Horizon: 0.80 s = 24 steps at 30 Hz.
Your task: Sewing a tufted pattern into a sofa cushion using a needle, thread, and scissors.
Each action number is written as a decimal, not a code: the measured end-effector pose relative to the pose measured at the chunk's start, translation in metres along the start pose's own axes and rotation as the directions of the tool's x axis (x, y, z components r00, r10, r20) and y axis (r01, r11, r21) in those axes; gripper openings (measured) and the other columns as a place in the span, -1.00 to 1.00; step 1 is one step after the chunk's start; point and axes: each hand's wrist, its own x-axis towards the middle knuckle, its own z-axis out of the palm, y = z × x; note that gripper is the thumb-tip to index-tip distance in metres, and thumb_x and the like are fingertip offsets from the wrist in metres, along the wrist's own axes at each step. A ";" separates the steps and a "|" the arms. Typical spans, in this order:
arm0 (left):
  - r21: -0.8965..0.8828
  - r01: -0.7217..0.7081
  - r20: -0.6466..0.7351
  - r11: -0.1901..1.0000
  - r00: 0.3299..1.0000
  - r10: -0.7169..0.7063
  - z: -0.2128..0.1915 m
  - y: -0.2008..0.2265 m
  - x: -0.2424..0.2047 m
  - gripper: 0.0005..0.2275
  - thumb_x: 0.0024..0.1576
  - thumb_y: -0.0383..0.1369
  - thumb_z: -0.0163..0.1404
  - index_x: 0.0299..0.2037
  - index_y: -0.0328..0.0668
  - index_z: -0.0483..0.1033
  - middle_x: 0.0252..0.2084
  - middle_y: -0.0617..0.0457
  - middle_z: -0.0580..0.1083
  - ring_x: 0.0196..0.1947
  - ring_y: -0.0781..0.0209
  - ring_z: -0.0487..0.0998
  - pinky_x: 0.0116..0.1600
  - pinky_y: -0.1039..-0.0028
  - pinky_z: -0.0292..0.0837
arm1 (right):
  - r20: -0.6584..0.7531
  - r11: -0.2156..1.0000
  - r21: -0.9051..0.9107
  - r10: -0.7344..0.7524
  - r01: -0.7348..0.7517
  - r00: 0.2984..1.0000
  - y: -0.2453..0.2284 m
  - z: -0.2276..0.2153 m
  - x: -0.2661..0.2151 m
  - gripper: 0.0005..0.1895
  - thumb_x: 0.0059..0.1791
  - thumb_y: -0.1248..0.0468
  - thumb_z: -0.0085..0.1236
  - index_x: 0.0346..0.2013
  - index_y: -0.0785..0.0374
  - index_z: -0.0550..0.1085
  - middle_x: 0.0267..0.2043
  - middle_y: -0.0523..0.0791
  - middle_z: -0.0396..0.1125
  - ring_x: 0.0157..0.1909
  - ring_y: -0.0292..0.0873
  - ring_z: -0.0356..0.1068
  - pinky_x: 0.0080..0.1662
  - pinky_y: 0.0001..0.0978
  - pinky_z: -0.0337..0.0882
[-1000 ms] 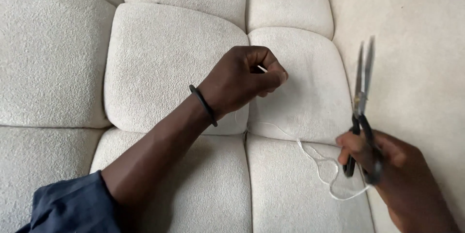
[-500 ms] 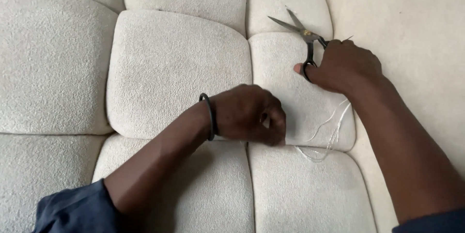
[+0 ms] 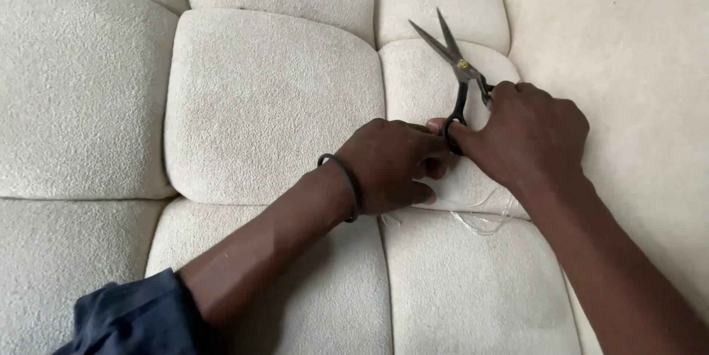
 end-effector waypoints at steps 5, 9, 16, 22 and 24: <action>0.057 0.070 0.024 0.996 0.997 -0.071 -0.004 0.011 -0.003 -0.79 0.05 -0.26 0.30 -0.23 0.24 0.51 -0.15 0.29 0.66 -0.13 0.01 0.70 -0.09 0.06 0.49 | 0.070 0.982 0.185 0.025 -0.037 0.997 -0.008 -0.015 -0.004 -0.15 -0.04 -0.46 0.40 0.23 0.12 0.63 0.19 -0.03 0.61 0.16 0.17 0.62 0.04 0.18 0.54; 0.103 0.097 0.020 0.990 0.995 -0.099 -0.005 0.013 -0.001 -0.80 0.08 -0.21 0.37 -0.13 0.21 0.67 -0.02 0.25 0.71 0.00 -0.04 0.73 -0.02 0.04 0.57 | -0.249 0.923 0.373 0.006 0.090 0.969 -0.008 0.013 -0.007 -0.15 -0.20 -0.20 0.74 0.12 0.16 0.47 0.16 -0.10 0.37 -0.16 0.14 0.56 -0.24 0.27 0.55; -0.042 -0.006 -0.200 0.999 0.980 -0.003 -0.019 0.010 -0.006 -0.79 0.30 -0.40 0.14 0.08 0.06 0.76 0.14 0.01 0.72 0.19 -0.27 0.72 0.17 -0.08 0.69 | 0.161 0.509 0.858 -0.151 -0.062 0.975 0.012 0.000 -0.003 -0.63 0.02 0.18 0.44 0.12 0.13 0.68 -0.08 -0.11 0.61 -0.11 -0.14 0.58 -0.13 -0.25 0.49; -0.001 -0.139 -0.336 0.990 0.933 0.131 0.009 -0.018 0.004 -0.69 0.21 -0.33 0.22 0.17 0.05 0.75 0.53 -0.11 0.50 0.48 -0.33 0.49 0.43 -0.07 0.50 | 0.006 0.777 0.630 -0.001 -0.003 1.000 0.015 -0.001 -0.019 -0.54 -0.02 0.07 0.54 0.07 0.13 0.56 -0.17 -0.08 0.54 -0.21 0.01 0.56 -0.14 0.02 0.48; 0.077 -0.202 -0.396 0.976 0.892 0.216 0.018 -0.032 0.008 -0.64 0.14 -0.27 0.27 0.17 0.06 0.74 0.57 -0.19 0.45 0.46 -0.30 0.46 0.48 0.02 0.41 | -0.144 0.898 0.440 0.091 -0.018 0.985 0.003 0.004 -0.025 -0.52 -0.06 -0.05 0.66 -0.13 0.03 0.50 -0.32 -0.20 0.51 -0.29 0.00 0.53 -0.16 0.06 0.43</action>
